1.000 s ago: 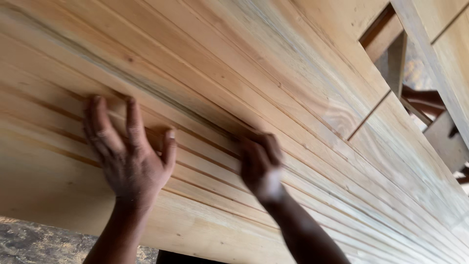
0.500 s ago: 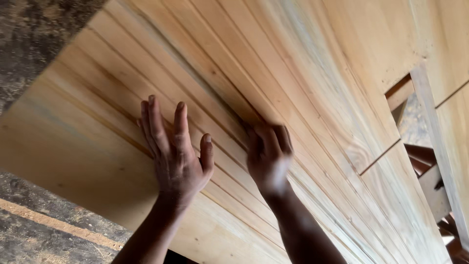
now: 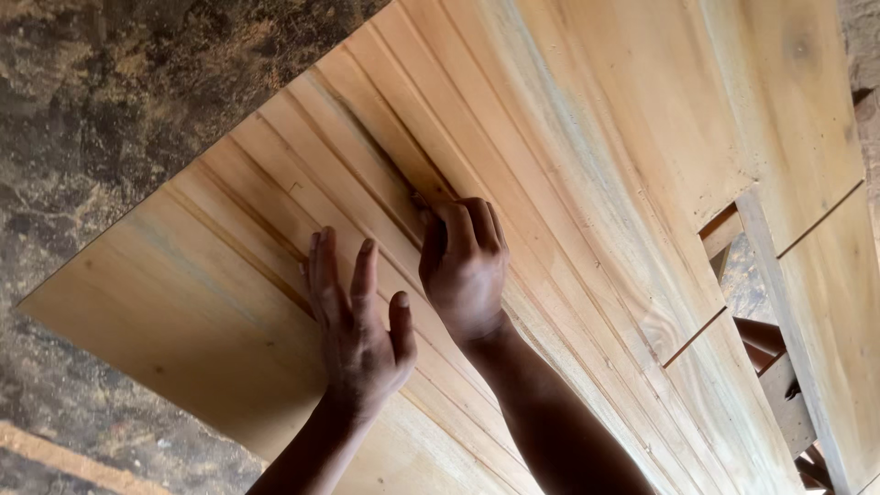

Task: The person smooths a large wooden plank by hand using a small abrasive tool, moving it back and forth along the grain to remove roughness and create a uniform surface.

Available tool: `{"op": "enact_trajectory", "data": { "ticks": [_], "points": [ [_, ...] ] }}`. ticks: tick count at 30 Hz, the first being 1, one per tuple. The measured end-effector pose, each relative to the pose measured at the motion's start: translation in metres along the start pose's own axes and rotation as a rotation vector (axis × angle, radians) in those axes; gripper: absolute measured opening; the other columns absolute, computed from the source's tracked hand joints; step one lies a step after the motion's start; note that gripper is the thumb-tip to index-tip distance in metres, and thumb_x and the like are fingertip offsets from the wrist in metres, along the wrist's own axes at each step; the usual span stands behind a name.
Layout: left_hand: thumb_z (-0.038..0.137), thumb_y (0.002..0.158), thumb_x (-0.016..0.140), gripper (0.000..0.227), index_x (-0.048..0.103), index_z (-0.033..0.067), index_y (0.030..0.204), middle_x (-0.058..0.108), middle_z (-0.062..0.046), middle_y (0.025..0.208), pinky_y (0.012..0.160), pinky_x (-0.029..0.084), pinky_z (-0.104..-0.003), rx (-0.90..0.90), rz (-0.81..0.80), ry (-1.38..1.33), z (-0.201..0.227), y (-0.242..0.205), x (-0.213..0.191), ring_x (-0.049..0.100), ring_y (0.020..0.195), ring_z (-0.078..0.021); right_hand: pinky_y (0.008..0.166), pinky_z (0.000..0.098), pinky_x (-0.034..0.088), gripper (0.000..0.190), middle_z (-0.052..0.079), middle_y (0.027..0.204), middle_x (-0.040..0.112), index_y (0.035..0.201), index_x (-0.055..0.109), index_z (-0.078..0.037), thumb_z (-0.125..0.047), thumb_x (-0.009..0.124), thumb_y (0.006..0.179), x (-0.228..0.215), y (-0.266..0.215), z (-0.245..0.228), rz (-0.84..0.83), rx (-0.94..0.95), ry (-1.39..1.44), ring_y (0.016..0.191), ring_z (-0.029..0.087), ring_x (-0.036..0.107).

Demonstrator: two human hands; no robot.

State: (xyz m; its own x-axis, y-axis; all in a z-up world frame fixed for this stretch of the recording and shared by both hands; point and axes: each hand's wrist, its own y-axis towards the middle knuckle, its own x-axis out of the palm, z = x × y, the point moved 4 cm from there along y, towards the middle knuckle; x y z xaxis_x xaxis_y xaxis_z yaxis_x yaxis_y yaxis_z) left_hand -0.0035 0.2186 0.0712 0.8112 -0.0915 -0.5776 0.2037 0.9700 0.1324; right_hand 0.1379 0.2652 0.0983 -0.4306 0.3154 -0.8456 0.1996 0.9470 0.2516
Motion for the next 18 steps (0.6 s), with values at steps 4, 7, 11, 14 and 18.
{"op": "enact_trajectory", "data": {
  "ticks": [4,7,11,14,18],
  "points": [
    [0.008,0.104,0.056,0.065,0.027,0.0086,0.163,0.018,-0.031,0.169,0.135,0.024,-0.063,-0.043,0.008,-0.074,0.000,-0.015,-0.006,0.019,0.161,-0.0502,0.064,0.0324,0.059,0.024,0.022,0.109,0.069,0.118,0.068,0.002,0.005,0.065,0.094,0.066,0.022,-0.012,0.048,-0.063,-0.039,0.096,0.034,0.069],
    [-0.001,0.095,0.051,0.067,0.031,0.0062,0.159,0.019,-0.030,0.167,0.134,0.021,-0.064,-0.022,0.043,-0.108,-0.003,-0.012,-0.008,0.020,0.160,-0.0500,0.076,0.0369,0.063,0.026,0.021,0.108,0.070,0.115,0.064,0.002,0.002,0.065,0.089,0.132,0.079,-0.030,0.059,-0.059,-0.027,0.096,0.033,0.072],
    [-0.003,0.094,0.050,0.067,0.032,0.0052,0.158,0.020,-0.028,0.168,0.135,0.024,-0.062,-0.014,0.061,-0.119,-0.006,-0.018,-0.011,0.021,0.161,-0.0471,0.062,0.0344,0.061,0.036,0.027,0.112,0.068,0.124,0.063,0.008,0.008,0.062,0.089,0.115,0.074,-0.027,0.008,-0.020,0.010,0.084,0.032,0.071],
    [-0.002,0.094,0.050,0.067,0.032,0.0054,0.158,0.021,-0.028,0.168,0.135,0.024,-0.062,-0.020,0.067,-0.123,-0.002,-0.008,-0.010,0.021,0.160,-0.0469,0.080,0.0436,0.059,0.011,0.018,0.101,0.068,0.107,0.068,0.000,0.002,0.069,0.096,0.043,0.026,-0.019,0.015,-0.034,0.026,0.094,0.034,0.068],
    [-0.001,0.094,0.049,0.067,0.032,0.0070,0.159,0.022,-0.029,0.169,0.135,0.023,-0.062,-0.026,0.055,-0.120,-0.003,-0.002,-0.011,0.021,0.161,-0.0483,0.080,0.0446,0.056,0.016,0.018,0.099,0.067,0.100,0.065,-0.002,0.004,0.068,0.086,0.035,0.018,-0.017,0.051,-0.147,-0.095,0.089,0.034,0.065]
  ]
}}
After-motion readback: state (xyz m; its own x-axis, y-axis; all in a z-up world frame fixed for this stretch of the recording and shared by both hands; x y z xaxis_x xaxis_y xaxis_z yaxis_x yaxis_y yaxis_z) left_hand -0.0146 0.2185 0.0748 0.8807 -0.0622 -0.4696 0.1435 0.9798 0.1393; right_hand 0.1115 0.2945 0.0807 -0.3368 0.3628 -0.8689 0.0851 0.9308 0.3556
